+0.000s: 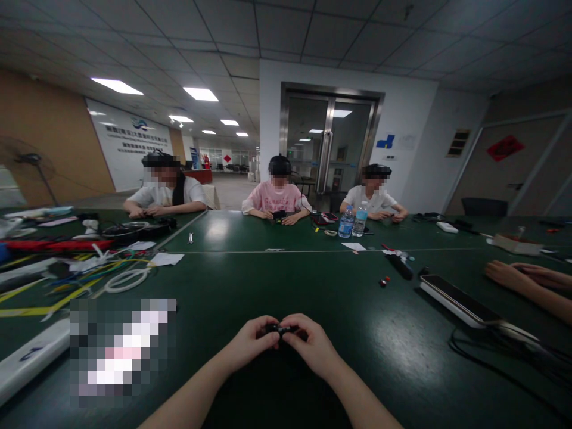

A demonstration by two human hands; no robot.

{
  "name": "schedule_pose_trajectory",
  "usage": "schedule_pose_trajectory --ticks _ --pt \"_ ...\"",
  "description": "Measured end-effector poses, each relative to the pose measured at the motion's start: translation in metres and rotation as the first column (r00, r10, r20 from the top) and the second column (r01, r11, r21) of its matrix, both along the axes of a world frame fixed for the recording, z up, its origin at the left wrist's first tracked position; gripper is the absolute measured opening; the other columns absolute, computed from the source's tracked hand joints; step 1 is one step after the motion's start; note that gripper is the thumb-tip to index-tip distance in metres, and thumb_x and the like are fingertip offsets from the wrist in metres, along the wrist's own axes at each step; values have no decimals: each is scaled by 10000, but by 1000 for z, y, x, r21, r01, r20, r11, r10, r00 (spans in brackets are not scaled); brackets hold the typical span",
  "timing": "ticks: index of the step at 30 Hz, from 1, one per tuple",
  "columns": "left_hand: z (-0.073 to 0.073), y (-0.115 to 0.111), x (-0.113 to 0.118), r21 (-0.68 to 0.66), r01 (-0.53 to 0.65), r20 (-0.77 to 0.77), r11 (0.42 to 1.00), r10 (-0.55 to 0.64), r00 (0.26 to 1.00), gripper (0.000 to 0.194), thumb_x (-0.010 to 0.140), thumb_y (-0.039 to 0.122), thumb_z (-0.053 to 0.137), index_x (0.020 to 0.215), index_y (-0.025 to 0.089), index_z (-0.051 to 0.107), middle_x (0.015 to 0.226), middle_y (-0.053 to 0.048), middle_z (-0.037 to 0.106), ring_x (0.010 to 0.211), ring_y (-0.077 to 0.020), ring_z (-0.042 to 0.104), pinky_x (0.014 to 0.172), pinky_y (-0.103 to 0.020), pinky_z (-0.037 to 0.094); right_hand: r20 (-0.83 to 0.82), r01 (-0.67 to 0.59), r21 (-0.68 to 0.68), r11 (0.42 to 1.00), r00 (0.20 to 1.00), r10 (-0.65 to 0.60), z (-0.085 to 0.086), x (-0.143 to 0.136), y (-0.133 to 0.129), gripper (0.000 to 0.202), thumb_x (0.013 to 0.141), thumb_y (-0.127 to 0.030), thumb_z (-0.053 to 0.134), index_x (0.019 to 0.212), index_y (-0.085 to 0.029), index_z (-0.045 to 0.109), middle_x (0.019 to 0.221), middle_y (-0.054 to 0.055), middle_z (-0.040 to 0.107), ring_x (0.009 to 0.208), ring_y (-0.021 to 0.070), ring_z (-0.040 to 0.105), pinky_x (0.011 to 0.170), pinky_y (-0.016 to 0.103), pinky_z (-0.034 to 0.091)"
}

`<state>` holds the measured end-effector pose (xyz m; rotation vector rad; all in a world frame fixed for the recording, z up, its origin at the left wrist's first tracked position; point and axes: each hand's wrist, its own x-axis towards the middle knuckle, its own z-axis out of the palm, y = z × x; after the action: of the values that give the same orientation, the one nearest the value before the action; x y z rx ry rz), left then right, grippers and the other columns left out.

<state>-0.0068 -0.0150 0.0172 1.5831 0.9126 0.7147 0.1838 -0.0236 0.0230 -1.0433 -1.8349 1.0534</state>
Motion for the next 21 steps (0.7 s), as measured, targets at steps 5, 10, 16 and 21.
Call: schedule_pose_trajectory --ticks 5,10,16,21 --pt "5 -2 1 -5 -6 -8 1000 6 1000 394 772 419 577 1049 141 544 835 -25 598 794 -156 556 754 -303 436 5 -1 -2 1000 1000 1 1 0 0 169 770 -231 572 921 -264 641 1041 14 594 953 187 566 803 328 452" --pt "6 -3 2 -23 -26 -36 999 25 999 409 757 424 580 1044 135 532 774 -8 594 756 -145 555 736 -289 429 -3 9 12 1000 1000 -9 -3 0 1 168 761 -226 579 916 -249 642 1023 21 601 914 181 579 774 315 456" --pt "2 -1 1 -10 -10 -15 1000 10 1000 392 769 416 577 1047 143 537 812 -15 599 782 -151 557 753 -299 430 -1 2 5 1000 1000 -2 -1 0 0 166 761 -230 583 914 -254 643 1016 15 604 914 181 577 777 315 454" --pt "1 -1 -1 -12 -11 -34 1000 10 999 388 778 418 571 1060 154 539 832 -20 604 797 -154 557 763 -305 431 14 -4 -18 1000 1000 5 3 0 -1 165 771 -237 577 921 -261 642 1026 10 599 931 183 571 797 325 453"
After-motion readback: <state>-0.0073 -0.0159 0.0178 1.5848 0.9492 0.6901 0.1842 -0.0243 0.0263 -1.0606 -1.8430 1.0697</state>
